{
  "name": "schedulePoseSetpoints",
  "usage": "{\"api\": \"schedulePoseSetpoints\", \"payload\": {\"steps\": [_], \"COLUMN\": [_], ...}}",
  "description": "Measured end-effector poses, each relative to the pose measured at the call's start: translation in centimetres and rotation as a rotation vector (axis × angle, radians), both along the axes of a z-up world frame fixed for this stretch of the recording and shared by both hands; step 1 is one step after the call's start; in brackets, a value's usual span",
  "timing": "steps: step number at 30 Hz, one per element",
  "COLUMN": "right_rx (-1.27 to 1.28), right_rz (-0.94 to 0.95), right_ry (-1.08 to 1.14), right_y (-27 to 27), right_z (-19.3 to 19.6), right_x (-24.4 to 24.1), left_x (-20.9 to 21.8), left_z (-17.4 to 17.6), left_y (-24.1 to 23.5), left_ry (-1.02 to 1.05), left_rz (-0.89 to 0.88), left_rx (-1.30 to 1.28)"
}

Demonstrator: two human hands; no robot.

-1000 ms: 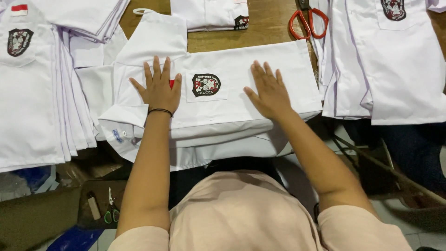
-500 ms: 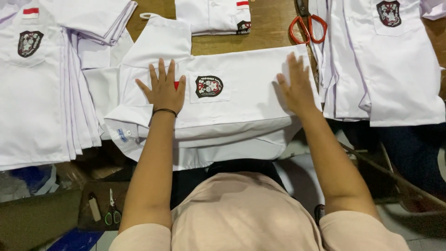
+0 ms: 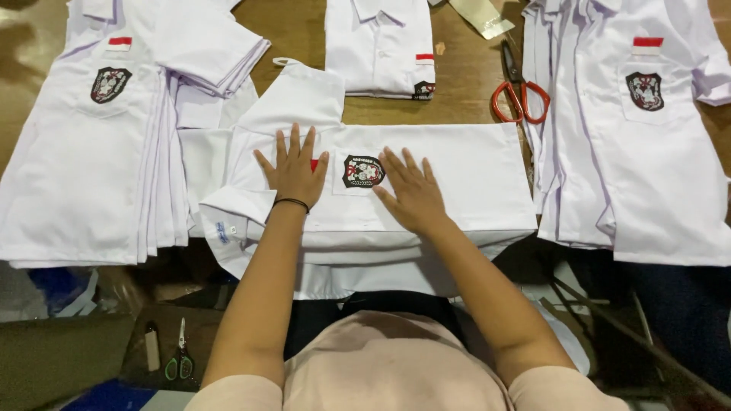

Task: The person folds a white shirt on a wooden table, smoothing the fabric with their hands and folding the bottom edge toward the collar.

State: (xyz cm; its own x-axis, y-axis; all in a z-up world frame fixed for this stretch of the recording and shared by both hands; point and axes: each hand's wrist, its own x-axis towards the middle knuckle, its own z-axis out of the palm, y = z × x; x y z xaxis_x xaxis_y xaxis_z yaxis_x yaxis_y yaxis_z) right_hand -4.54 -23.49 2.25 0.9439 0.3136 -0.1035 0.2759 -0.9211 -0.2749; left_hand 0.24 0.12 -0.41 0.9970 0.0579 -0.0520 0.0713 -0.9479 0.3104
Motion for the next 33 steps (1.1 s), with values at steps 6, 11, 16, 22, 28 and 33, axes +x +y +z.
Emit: {"api": "schedulePoseSetpoints", "payload": {"steps": [6,11,16,22,28,33], "right_rx": [-0.075,-0.097,-0.099,-0.052,-0.07,-0.051], "right_rz": [-0.219,-0.32,-0.322,-0.326,-0.324,-0.336], "right_ry": [0.021,-0.011,-0.043,-0.083,-0.058,-0.061], "right_y": [-8.8,-14.5,-14.9,-15.2,-15.1,-15.1], "right_z": [0.4,-0.2,-0.3,-1.2,-1.0,-0.9], "right_x": [0.2,-0.1,-0.4,-0.2,-0.3,-0.3], "left_x": [-0.2,0.0,-0.3,-2.4,-2.7,-3.3], "left_z": [0.4,0.1,-0.3,2.8,-0.9,0.9], "left_y": [0.0,0.1,-0.4,-5.4,-9.3,-6.3], "left_ry": [0.007,-0.003,-0.029,-0.068,0.021,0.042], "left_rz": [-0.004,-0.01,0.003,-0.062,-0.409,-0.37], "left_rx": [-0.01,-0.01,0.004,-0.103,-0.01,-0.01]}}
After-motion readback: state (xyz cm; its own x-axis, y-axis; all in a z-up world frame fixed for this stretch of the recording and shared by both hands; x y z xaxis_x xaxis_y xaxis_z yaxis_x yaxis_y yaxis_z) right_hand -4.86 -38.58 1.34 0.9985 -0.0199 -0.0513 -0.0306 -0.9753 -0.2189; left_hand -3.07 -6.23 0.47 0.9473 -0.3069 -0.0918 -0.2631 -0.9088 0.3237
